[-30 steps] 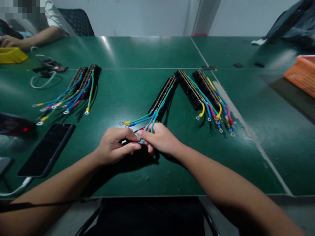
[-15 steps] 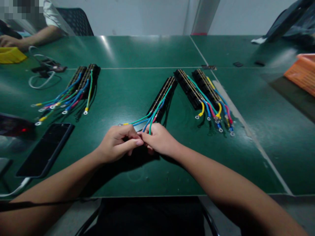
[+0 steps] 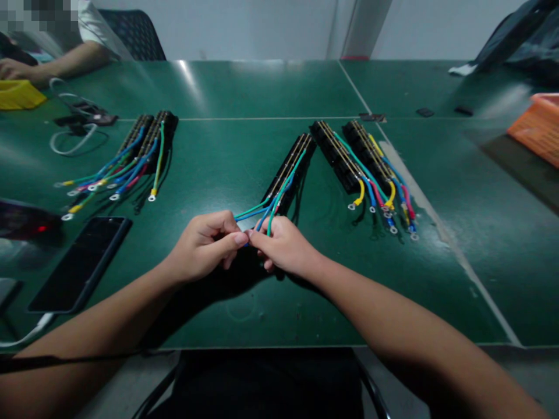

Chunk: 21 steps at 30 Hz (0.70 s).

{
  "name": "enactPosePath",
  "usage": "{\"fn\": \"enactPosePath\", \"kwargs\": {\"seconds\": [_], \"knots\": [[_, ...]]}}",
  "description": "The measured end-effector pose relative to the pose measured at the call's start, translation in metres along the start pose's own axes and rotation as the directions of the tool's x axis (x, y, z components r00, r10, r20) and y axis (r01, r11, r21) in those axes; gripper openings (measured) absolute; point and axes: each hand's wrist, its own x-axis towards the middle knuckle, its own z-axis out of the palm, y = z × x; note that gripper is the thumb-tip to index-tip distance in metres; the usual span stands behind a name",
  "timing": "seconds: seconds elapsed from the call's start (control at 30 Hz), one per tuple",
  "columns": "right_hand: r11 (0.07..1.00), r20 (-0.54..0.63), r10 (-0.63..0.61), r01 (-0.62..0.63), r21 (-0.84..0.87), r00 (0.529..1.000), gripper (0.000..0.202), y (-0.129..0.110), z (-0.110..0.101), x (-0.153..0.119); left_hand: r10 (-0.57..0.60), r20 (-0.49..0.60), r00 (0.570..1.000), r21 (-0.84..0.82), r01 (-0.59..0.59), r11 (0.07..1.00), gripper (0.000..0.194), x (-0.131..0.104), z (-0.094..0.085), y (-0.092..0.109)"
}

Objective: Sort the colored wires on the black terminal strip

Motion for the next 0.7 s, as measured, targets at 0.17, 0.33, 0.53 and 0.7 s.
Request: {"fn": "enactPosePath", "kwargs": {"seconds": [0.17, 0.33, 0.53, 0.7], "knots": [[0.999, 0.02, -0.032, 0.032, 0.024, 0.999, 0.027, 0.0, -0.0015, -0.0001, 0.029, 0.043, 0.999, -0.023, -0.028, 0.999, 0.026, -0.0026, -0.0024, 0.001], [0.993, 0.059, -0.029, 0.022, 0.119, 0.998, 0.028, -0.001, -0.003, -0.0009, 0.168, 0.124, 0.978, 0.045, -0.174, 0.984, 0.019, -0.0065, -0.0047, 0.0033], [0.971, 0.052, -0.019, 0.006, 0.24, 0.998, 0.029, -0.0002, -0.0041, 0.0002, 0.142, 0.125, 0.982, 0.105, -0.156, 0.982, 0.018, -0.0068, -0.0044, 0.0021], [0.937, 0.046, 0.0, -0.016, 0.349, 0.999, 0.03, -0.0001, -0.0043, 0.0, 0.09, 0.187, 0.978, 0.217, -0.131, 0.967, 0.023, -0.0061, -0.0096, 0.0039]]}}
